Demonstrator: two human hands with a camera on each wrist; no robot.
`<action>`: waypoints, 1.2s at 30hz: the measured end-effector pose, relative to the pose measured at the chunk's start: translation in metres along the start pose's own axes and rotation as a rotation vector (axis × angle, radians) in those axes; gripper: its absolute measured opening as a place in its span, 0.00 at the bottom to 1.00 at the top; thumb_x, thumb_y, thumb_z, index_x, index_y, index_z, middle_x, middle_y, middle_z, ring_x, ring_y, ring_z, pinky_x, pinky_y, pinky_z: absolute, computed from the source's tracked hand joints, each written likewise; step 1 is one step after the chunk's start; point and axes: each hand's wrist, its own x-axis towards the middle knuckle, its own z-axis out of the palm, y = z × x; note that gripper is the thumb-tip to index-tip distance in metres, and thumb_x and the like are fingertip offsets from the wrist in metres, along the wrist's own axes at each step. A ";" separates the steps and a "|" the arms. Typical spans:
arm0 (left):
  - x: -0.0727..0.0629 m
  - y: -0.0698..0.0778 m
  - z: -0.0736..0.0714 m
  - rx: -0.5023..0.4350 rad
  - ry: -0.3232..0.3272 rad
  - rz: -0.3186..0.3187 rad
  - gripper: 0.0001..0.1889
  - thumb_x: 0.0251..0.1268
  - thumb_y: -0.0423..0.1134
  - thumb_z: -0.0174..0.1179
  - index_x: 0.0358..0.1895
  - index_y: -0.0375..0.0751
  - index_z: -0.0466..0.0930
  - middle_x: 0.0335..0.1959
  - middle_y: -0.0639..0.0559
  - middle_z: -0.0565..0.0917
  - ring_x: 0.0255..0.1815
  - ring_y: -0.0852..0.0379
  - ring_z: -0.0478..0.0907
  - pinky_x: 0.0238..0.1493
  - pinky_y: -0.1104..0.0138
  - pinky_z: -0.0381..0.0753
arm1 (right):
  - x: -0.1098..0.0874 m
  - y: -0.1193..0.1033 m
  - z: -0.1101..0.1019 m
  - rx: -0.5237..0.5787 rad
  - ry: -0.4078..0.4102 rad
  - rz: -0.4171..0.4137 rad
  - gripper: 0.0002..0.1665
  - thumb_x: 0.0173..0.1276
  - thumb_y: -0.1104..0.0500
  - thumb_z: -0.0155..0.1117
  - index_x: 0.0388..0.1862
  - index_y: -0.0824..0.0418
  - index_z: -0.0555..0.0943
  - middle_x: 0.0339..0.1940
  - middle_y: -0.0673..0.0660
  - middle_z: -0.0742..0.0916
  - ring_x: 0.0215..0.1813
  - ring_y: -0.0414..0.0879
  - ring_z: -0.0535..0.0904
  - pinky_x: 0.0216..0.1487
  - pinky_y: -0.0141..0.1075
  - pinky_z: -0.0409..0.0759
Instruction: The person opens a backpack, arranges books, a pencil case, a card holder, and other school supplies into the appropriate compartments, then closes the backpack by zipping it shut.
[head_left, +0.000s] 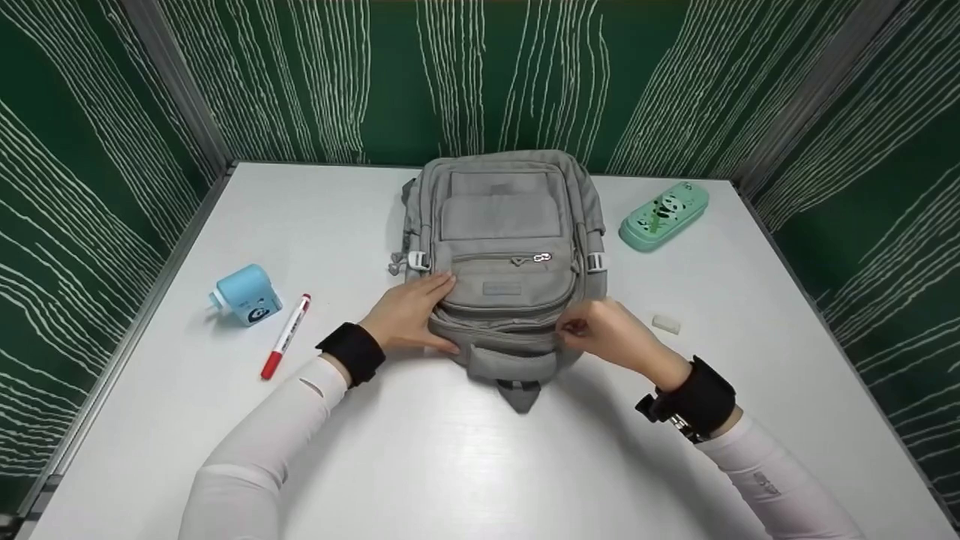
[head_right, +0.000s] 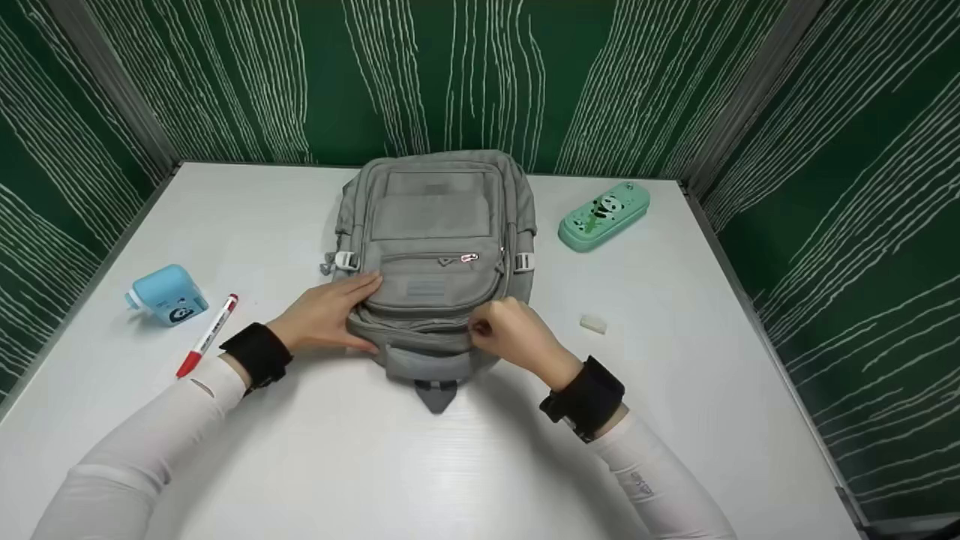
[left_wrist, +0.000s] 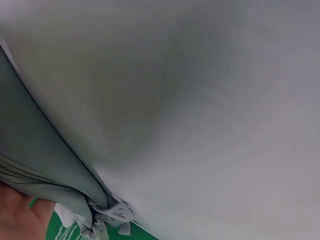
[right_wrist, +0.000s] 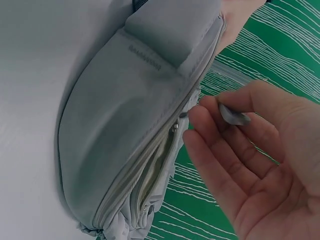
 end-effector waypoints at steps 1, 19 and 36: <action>0.000 0.004 0.001 0.005 0.010 -0.010 0.66 0.46 0.77 0.68 0.81 0.36 0.55 0.83 0.39 0.59 0.84 0.42 0.58 0.83 0.53 0.62 | 0.000 0.001 0.000 -0.007 0.007 -0.003 0.06 0.60 0.71 0.67 0.32 0.63 0.88 0.27 0.53 0.89 0.32 0.39 0.80 0.35 0.32 0.80; 0.017 0.073 0.013 0.139 0.106 -0.304 0.68 0.41 0.84 0.63 0.76 0.29 0.64 0.75 0.34 0.71 0.73 0.39 0.75 0.59 0.55 0.86 | 0.006 0.003 0.004 -0.111 0.071 0.013 0.07 0.59 0.73 0.69 0.34 0.65 0.89 0.30 0.57 0.91 0.33 0.45 0.86 0.35 0.41 0.86; 0.042 0.122 0.015 0.466 0.095 -0.401 0.64 0.40 0.92 0.48 0.58 0.32 0.85 0.65 0.36 0.83 0.43 0.49 0.91 0.21 0.69 0.80 | 0.015 -0.008 0.014 -0.131 0.105 -0.054 0.07 0.57 0.72 0.70 0.33 0.64 0.89 0.27 0.57 0.90 0.31 0.46 0.85 0.34 0.41 0.85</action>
